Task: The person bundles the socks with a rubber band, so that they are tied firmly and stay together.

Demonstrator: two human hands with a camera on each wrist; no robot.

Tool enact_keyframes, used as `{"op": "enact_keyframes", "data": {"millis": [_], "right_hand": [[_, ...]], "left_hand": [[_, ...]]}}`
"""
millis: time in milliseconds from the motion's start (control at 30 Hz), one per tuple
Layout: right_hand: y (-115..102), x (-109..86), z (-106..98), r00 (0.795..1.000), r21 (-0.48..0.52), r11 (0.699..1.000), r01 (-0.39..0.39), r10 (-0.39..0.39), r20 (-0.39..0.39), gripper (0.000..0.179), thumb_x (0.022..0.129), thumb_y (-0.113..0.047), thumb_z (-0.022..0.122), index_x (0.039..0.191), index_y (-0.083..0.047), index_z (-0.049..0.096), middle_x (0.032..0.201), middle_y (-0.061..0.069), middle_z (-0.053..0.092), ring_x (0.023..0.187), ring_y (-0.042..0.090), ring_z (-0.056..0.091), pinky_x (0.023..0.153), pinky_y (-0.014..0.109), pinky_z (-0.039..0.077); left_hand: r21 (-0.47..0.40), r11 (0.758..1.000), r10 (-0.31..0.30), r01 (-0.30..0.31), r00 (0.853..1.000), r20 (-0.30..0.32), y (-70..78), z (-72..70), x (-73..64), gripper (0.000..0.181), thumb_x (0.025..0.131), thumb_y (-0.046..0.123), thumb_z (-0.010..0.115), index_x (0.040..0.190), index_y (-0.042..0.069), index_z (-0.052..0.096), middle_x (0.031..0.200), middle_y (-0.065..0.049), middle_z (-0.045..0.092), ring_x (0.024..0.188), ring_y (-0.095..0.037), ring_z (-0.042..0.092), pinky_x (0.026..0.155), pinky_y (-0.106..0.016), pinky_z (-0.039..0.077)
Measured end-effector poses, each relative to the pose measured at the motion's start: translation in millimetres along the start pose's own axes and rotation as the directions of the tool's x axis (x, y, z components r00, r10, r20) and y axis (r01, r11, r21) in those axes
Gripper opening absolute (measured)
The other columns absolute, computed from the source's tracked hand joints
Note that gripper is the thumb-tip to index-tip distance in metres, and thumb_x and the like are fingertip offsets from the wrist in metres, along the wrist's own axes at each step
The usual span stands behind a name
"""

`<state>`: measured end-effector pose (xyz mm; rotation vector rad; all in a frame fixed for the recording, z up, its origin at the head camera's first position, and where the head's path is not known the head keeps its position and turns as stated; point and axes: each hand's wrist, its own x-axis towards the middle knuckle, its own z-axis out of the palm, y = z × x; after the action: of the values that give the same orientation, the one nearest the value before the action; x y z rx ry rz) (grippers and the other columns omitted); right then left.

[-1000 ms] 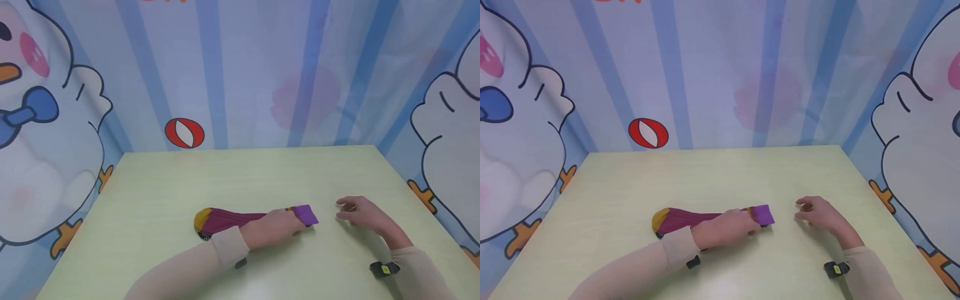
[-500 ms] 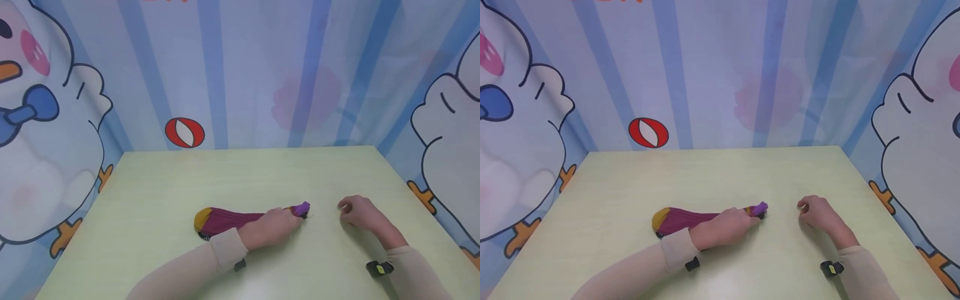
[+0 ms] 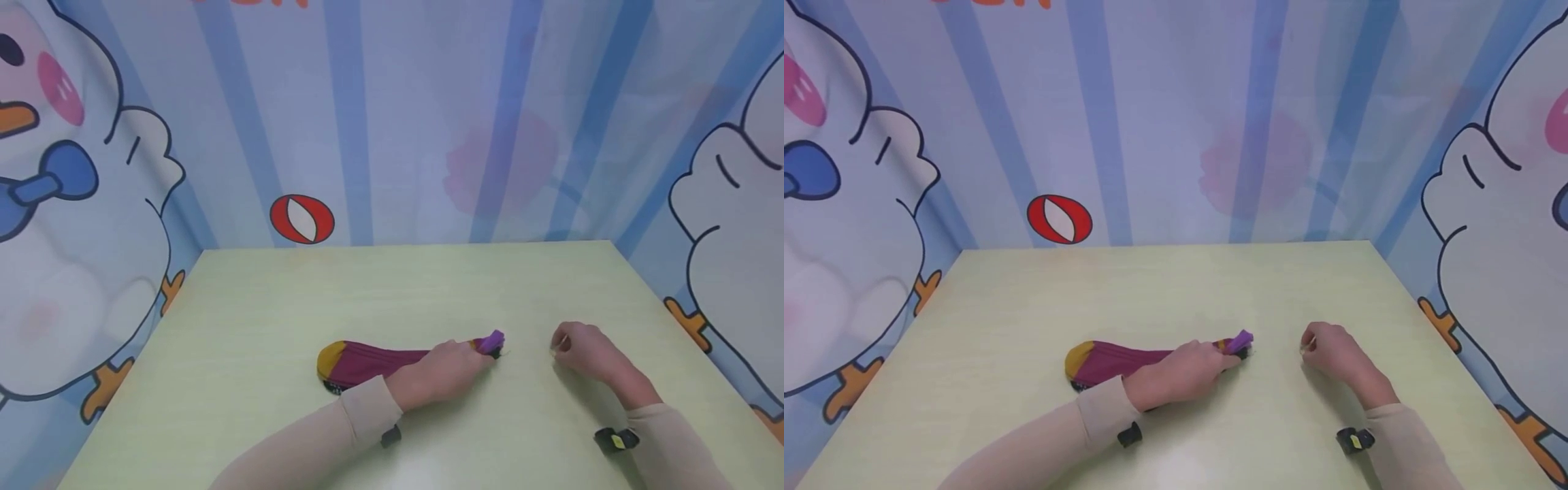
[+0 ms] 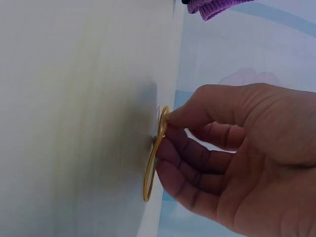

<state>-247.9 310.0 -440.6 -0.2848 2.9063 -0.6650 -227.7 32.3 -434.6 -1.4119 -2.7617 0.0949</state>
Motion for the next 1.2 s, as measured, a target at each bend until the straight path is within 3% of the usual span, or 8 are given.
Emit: {"op": "enact_keyframes", "data": {"millis": [100,200,400,533,667,867,1033,1200], "right_hand": [[0,-0.6,0,1.0,0.045,0.999,-0.012,0.013,-0.016,0.009,0.088,0.0,0.064,0.096,0.004,0.063,0.089,0.011,0.063,0.078,0.023,0.057,0.066,0.039,0.05],[4,-1.4,-1,1.0,0.177,0.984,-0.015,0.019,-0.02,0.011,0.093,-0.002,0.059,0.101,0.005,0.061,0.092,0.012,0.062,0.078,0.022,0.057,0.065,0.036,0.05],[12,-2.2,-3,0.997,0.518,0.855,-0.028,-0.016,0.081,0.025,0.1,-0.005,0.047,0.118,0.012,0.051,0.092,0.014,0.058,0.078,0.022,0.057,0.069,0.035,0.052],[15,-1.7,-6,0.99,0.593,0.802,-0.066,-0.024,0.142,0.028,0.102,-0.008,0.047,0.12,0.014,0.048,0.077,0.008,0.049,0.068,0.018,0.048,0.064,0.034,0.047],[16,-2.3,-7,0.98,0.561,0.82,-0.112,-0.004,0.201,0.033,0.1,-0.017,0.058,0.119,0.011,0.053,0.073,0.005,0.048,0.063,0.017,0.045,0.06,0.032,0.045],[17,-7.2,-10,0.956,0.478,0.868,-0.139,-0.008,0.293,0.034,0.09,-0.01,0.069,0.116,0.008,0.058,0.094,0.011,0.059,0.078,0.022,0.055,0.066,0.034,0.051],[11,-14.4,-15,0.96,0.297,0.948,-0.111,0.025,0.28,0.024,0.082,0.001,0.068,0.105,0.005,0.06,0.09,0.01,0.058,0.076,0.022,0.056,0.066,0.036,0.05],[4,-18.6,-17,0.961,0.202,0.971,-0.126,0.07,0.266,0.015,0.082,0.003,0.063,0.095,0.002,0.058,0.082,0.008,0.057,0.067,0.02,0.055,0.061,0.036,0.049]], "left_hand": [[-0.002,1.0,-0.002,0.002,1.0,0.004,0.2,0.0,-0.6,0.024,0.102,0.015,0.058,0.123,0.018,0.068,0.093,0.001,0.071,0.066,-0.006,0.053,0.061,-0.021,0.05],[-0.005,1.0,-0.006,0.006,1.0,0.004,0.2,0.0,-0.7,0.023,0.102,0.015,0.058,0.122,0.019,0.069,0.092,0.002,0.071,0.065,-0.006,0.052,0.06,-0.021,0.05],[-0.021,1.0,-0.01,0.01,1.0,0.008,0.4,-0.3,-1.2,0.023,0.102,0.015,0.059,0.122,0.018,0.069,0.091,0.001,0.071,0.064,-0.007,0.051,0.059,-0.021,0.049],[-0.022,1.0,-0.01,0.011,1.0,0.012,0.1,0.4,-1.6,0.023,0.1,0.014,0.06,0.121,0.018,0.068,0.089,0.001,0.07,0.065,-0.008,0.051,0.059,-0.021,0.048],[-0.023,1.0,-0.017,0.017,1.0,0.011,-0.4,1.2,-1.2,0.025,0.101,0.014,0.06,0.123,0.018,0.068,0.092,0.001,0.071,0.066,-0.007,0.053,0.06,-0.021,0.049],[-0.034,0.999,-0.009,0.008,1.0,-0.001,-0.6,2.9,-2.4,0.028,0.1,0.011,0.061,0.126,0.018,0.068,0.094,0.001,0.072,0.065,-0.008,0.052,0.058,-0.021,0.048],[-0.047,0.999,-0.007,0.007,1.0,0.006,-0.5,1.8,-2.8,0.029,0.099,0.01,0.062,0.126,0.019,0.068,0.096,0.001,0.071,0.066,-0.008,0.051,0.059,-0.02,0.047],[-0.057,0.998,-0.004,0.004,1.0,0.004,-0.4,1.1,-2.6,0.027,0.098,0.012,0.064,0.124,0.018,0.068,0.094,0.001,0.071,0.066,-0.008,0.051,0.06,-0.018,0.047]]}}
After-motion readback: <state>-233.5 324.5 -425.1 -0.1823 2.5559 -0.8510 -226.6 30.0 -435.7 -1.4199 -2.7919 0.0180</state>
